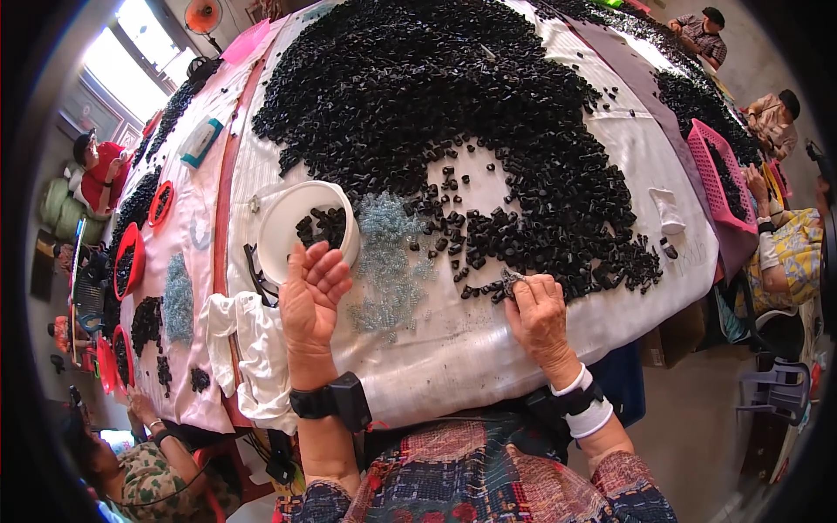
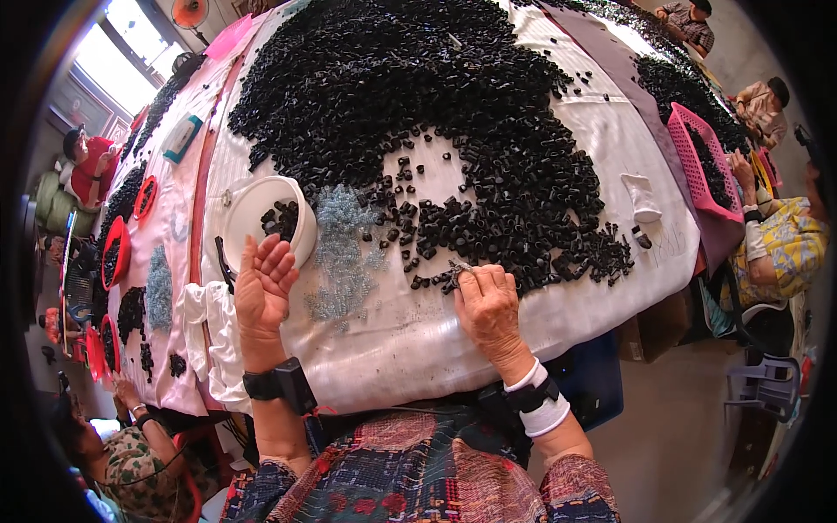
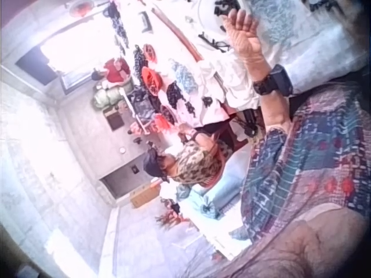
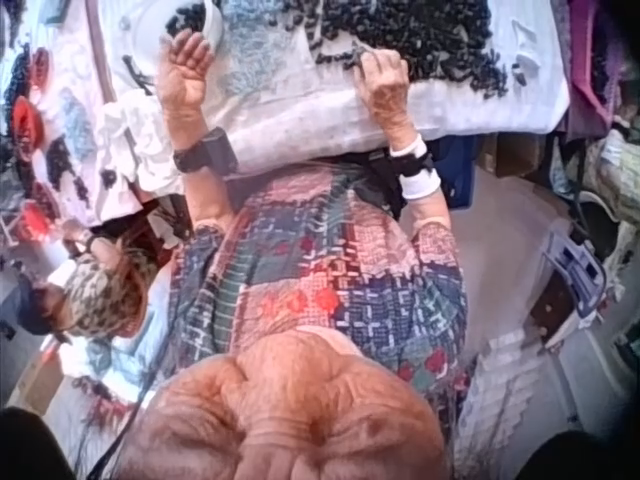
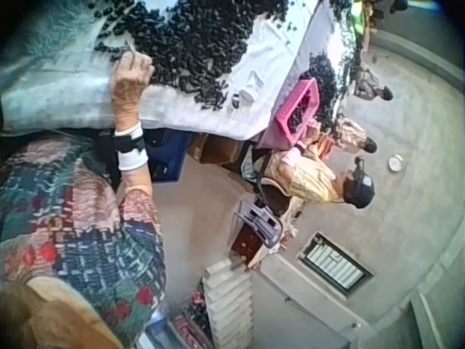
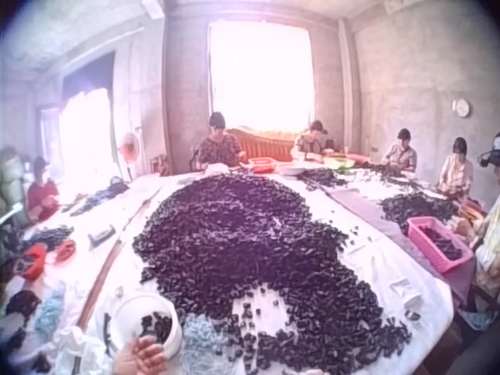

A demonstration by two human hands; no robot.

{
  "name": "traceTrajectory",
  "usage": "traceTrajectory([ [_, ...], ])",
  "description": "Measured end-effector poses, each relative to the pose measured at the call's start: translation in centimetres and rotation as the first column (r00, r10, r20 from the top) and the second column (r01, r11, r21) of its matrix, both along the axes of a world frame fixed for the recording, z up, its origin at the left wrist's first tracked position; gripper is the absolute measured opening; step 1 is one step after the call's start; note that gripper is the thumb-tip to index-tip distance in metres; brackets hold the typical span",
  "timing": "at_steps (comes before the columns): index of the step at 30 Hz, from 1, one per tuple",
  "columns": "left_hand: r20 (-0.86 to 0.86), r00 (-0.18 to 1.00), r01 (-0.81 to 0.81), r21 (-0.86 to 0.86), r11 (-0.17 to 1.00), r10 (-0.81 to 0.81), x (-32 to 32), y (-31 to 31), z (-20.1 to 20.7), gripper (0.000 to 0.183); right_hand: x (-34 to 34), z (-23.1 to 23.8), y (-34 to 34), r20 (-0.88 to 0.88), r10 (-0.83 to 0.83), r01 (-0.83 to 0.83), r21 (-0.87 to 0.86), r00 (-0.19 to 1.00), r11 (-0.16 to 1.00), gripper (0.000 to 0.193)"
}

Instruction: Sort small black shoe components from a large pile into a smaller container.

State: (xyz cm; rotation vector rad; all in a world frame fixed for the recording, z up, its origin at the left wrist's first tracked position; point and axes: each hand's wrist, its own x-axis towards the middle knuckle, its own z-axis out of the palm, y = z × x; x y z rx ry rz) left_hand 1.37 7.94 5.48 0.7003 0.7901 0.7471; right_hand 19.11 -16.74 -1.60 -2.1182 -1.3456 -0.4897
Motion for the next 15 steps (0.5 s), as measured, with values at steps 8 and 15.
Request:
traceTrajectory([
  [8,0.001,0.936,0.352,-0.004,0.936,-0.352,0.7,-6.5,-2.6,0.015,-1.6,0.8,0.0,-0.425,0.174,-0.044,0.298,0.888,0.954,0.031],
  [15,0.045,0.842,0.539,-0.077,0.839,-0.538,1.5,-10.2,-3.4,0.015,-4.9,2.7,1.2,-0.474,0.348,-0.18,0.365,0.809,0.914,0.028],
])
